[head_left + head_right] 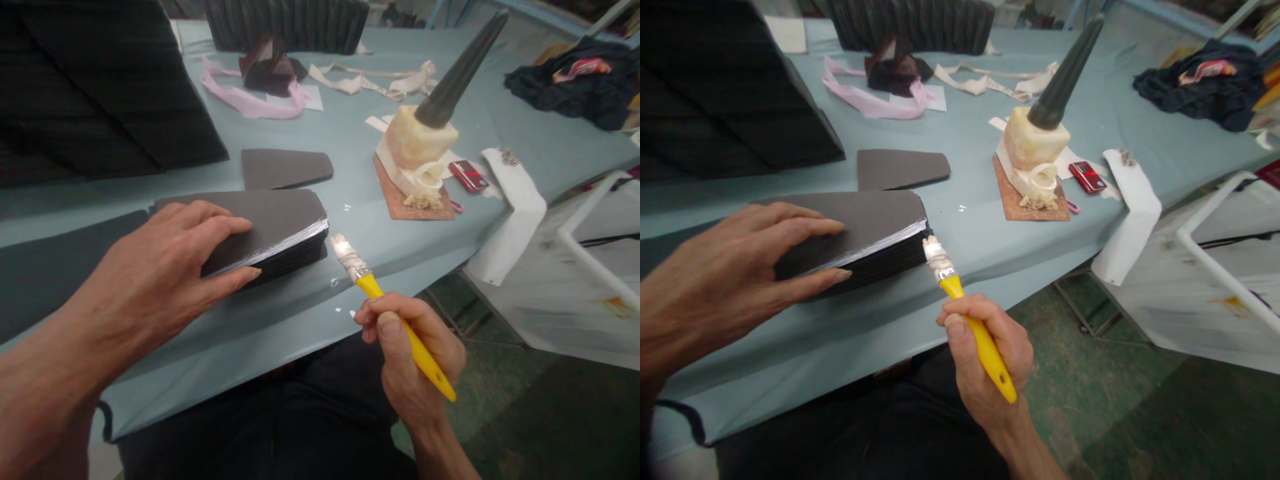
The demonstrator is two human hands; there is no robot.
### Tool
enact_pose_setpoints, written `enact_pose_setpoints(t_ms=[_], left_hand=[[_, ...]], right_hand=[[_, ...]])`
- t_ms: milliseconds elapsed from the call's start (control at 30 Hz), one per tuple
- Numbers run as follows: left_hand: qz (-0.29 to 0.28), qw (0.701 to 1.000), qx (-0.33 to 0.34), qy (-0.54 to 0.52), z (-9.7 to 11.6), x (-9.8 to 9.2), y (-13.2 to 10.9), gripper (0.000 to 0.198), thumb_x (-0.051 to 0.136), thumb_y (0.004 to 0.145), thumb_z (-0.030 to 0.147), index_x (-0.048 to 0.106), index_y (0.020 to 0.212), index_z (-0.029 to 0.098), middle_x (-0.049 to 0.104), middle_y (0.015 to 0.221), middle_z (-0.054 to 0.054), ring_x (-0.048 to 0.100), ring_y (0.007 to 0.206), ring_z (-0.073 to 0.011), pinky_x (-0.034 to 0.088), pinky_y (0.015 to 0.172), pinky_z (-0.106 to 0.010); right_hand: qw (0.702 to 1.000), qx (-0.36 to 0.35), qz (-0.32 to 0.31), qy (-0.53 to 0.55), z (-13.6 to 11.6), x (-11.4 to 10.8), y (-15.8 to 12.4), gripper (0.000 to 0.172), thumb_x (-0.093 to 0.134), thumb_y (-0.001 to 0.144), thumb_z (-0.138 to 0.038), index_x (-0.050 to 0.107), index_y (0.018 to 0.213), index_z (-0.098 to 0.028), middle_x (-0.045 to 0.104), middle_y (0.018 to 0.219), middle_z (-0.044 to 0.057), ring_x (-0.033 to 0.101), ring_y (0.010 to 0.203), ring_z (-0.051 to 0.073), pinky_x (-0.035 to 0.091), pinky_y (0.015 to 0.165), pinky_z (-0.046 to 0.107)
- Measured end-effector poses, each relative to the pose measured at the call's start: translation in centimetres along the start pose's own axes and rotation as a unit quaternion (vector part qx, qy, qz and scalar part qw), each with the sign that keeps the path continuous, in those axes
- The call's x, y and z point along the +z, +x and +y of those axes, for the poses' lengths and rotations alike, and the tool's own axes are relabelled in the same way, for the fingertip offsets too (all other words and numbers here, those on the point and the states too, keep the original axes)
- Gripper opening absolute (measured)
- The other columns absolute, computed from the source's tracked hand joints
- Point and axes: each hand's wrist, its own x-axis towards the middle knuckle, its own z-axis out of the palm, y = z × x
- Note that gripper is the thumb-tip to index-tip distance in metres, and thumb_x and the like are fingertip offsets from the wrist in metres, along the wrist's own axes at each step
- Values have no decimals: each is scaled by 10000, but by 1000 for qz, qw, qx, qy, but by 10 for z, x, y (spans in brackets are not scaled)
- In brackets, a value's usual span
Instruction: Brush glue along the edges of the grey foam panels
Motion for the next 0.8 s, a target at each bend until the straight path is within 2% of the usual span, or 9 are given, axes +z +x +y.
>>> enact_pose_setpoints(t_ms=[367, 567, 800], left_hand=[[34, 999, 35, -21, -7, 7, -4, 651, 395, 1034, 720, 670, 1365, 232, 731, 1232, -107, 701, 1108, -362, 543, 901, -490], [62, 997, 19, -32, -2, 12, -5, 647, 426, 1016, 716, 689, 1347, 226, 747, 1208, -108, 696, 1082, -385, 513, 858, -483], [106, 991, -21, -75, 5, 9, -8, 575, 486, 1003, 672, 721, 1317, 252, 790, 1121, -46, 748, 959, -316, 469, 770, -381]], right_hand=[[1000, 3, 13, -4, 2, -1, 1, 104, 679, 1030, -244, 779, 1029, -273, 802, 855, -54, 698, 671, 90, 609, 703, 211], [1000, 5, 23, -9, 4, 0, 2, 93, 686, 1025, -260, 778, 1016, -275, 799, 834, -62, 695, 650, 84, 598, 672, 201], [999, 9, 32, -25, 5, -2, 2, 101, 689, 1030, -293, 783, 1001, -273, 801, 841, -64, 699, 668, 84, 604, 717, 211]])
